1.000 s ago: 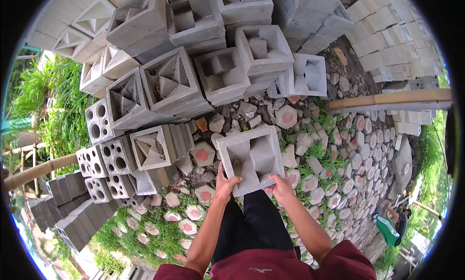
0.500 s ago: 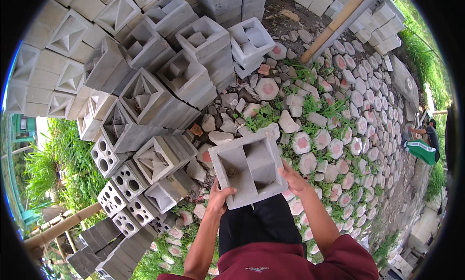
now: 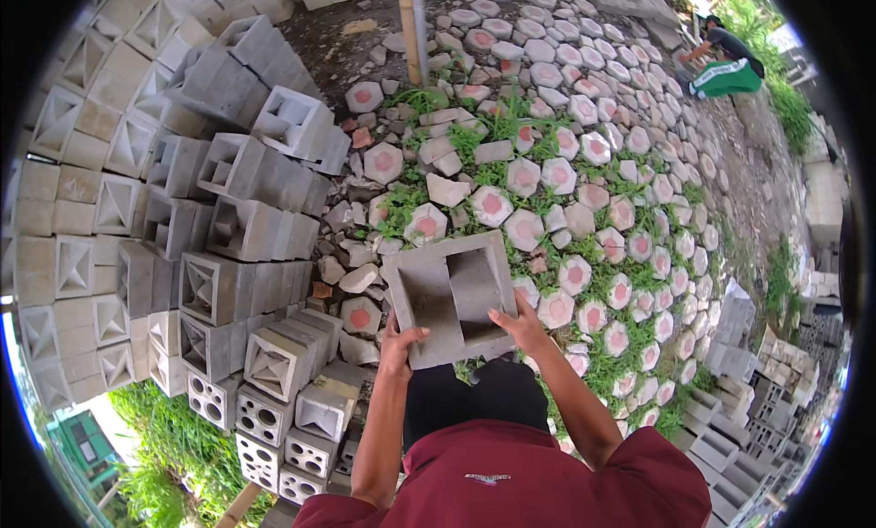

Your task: The person moves decorative concrete blocks from a storage pile and arranges them on the ground by hand.

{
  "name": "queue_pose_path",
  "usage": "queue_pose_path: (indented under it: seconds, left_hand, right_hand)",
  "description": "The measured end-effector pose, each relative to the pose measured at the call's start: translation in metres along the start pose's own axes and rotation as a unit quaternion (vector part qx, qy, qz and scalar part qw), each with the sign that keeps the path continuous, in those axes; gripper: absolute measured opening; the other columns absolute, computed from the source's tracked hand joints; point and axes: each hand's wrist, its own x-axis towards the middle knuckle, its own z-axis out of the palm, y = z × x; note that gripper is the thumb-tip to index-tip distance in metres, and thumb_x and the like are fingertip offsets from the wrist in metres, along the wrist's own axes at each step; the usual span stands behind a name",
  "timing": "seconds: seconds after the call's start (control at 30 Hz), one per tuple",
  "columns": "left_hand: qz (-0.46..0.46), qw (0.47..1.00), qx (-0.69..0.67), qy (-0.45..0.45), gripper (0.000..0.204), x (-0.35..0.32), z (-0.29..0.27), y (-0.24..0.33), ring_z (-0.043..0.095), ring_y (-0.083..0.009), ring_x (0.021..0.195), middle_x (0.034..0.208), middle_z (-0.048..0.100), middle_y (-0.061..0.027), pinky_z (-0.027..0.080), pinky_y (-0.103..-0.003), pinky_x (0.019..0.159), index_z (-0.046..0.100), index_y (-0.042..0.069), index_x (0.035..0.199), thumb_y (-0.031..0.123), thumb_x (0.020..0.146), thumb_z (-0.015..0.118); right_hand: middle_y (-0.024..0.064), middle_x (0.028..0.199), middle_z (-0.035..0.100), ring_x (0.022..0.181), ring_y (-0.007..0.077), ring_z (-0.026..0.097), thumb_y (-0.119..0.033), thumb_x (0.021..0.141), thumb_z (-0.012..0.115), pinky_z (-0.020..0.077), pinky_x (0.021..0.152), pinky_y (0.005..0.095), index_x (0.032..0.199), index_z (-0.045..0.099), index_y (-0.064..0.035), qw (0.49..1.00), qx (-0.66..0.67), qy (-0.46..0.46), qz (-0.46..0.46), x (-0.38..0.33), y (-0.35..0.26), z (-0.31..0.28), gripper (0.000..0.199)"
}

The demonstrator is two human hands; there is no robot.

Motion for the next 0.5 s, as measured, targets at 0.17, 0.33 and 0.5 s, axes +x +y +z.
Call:
queue_pose_path:
  seconds: [0.17,0.33,0.5]
  left_hand:
    - [0.000,0.992,0.073,-0.106,0.064,-0.020,0.097,-0.041,0.061,-0.0215,0.087,0.100,0.060,-0.0095,0.053,-0.036,0.077,0.048,0.002,0.126,0.007,0.064,0.064]
    - [-0.042,0.964,0.121,-0.234,0.072,-0.065,0.189,-0.092,0.058,-0.0239,0.098,0.110,0.059,-0.0110,0.049,-0.036,0.086,0.044,0.002,0.131,0.006,0.062,0.066]
    - [-0.075,0.929,0.191,-0.307,0.075,-0.125,0.269,-0.153,0.059,-0.0242,0.098,0.112,0.058,-0.0113,0.050,-0.036,0.085,0.043,0.003,0.134,0.005,0.063,0.066]
  right_hand:
    - [0.0111,0.132,0.048,0.120,0.0188,0.045,-0.026,0.085,0.071,0.0347,0.102,0.0318,0.145,0.031,0.0013,0.992,-0.012,0.098,-0.079,-0.086,-0.028,-0.081,0.076]
    - [0.0124,0.136,0.048,0.124,0.0218,0.046,-0.055,0.098,0.039,0.0337,0.106,0.0333,0.142,0.036,-0.0005,0.951,0.114,0.242,-0.153,-0.188,-0.002,-0.166,0.070]
    - [0.0119,0.132,0.052,0.119,0.0207,0.051,-0.056,0.098,0.039,0.0386,0.102,0.0341,0.137,0.041,0.0016,0.883,0.329,0.308,-0.136,-0.294,0.013,-0.210,0.070]
